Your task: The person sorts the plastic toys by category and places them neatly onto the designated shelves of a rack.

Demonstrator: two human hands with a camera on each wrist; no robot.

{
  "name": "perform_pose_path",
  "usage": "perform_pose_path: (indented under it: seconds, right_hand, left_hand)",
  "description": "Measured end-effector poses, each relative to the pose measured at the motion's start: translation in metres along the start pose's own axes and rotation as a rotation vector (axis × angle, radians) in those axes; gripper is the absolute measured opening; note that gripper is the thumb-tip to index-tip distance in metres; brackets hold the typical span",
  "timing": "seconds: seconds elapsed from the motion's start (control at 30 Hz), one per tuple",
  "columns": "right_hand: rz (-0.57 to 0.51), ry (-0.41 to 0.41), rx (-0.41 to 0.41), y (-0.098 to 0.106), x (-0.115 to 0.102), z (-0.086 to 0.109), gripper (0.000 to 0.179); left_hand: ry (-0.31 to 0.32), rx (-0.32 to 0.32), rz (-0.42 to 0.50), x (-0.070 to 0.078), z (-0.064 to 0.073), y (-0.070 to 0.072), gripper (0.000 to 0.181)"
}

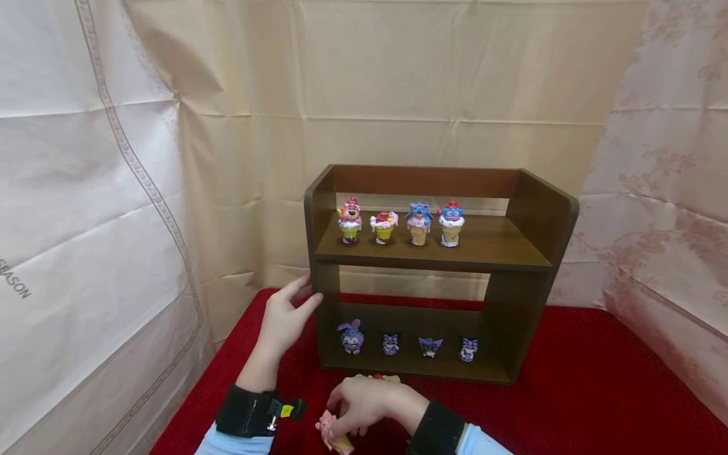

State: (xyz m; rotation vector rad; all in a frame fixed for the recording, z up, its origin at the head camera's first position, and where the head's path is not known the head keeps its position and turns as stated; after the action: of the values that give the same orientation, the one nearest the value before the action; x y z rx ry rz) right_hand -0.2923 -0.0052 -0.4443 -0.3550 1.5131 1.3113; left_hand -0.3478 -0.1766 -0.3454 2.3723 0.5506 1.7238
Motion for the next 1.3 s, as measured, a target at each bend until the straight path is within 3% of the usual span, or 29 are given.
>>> perform_pose_path:
  seconds: [0.5, 0.8, 1.03, 1.3]
  right_hand:
    - [0.010, 0.034, -0.016, -0.001, -0.001, 0.001, 0.036]
    - [-0.033, 0.047, -0.012, -0.004, 0.001, -0.001, 0.027]
    - [-0.094, 0.057, 0.033, 0.000, 0.005, 0.002, 0.020]
    - [-0.067, 0.120, 0.136, 0.015, 0.002, 0.011, 0.023]
  left_hand:
    - [-0.002, -0.004, 0.003, 0.001, 0.000, 0.000, 0.048]
    - [-0.008, -0.003, -0.005, 0.000, 0.000, 0.000, 0.048]
    - [-0.005, 0.002, -0.010, 0.000, 0.000, 0.000, 0.049]
    - [-0.008, 0.002, -0.002, -0.001, 0.000, -0.001, 0.048]
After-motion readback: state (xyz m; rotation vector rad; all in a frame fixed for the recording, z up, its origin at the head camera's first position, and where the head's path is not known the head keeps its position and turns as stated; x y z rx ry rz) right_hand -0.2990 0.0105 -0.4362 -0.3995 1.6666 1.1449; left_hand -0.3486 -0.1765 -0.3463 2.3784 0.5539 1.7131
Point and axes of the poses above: each hand's wrist, its own z-axis away from the middle knuckle, its own y-axis out of the back of the hand, x = y × z, the point moved 5 cm from there along -z, towards the middle knuckle, and after that the axes turned 11 degrees about y, right-handed, at the moved point
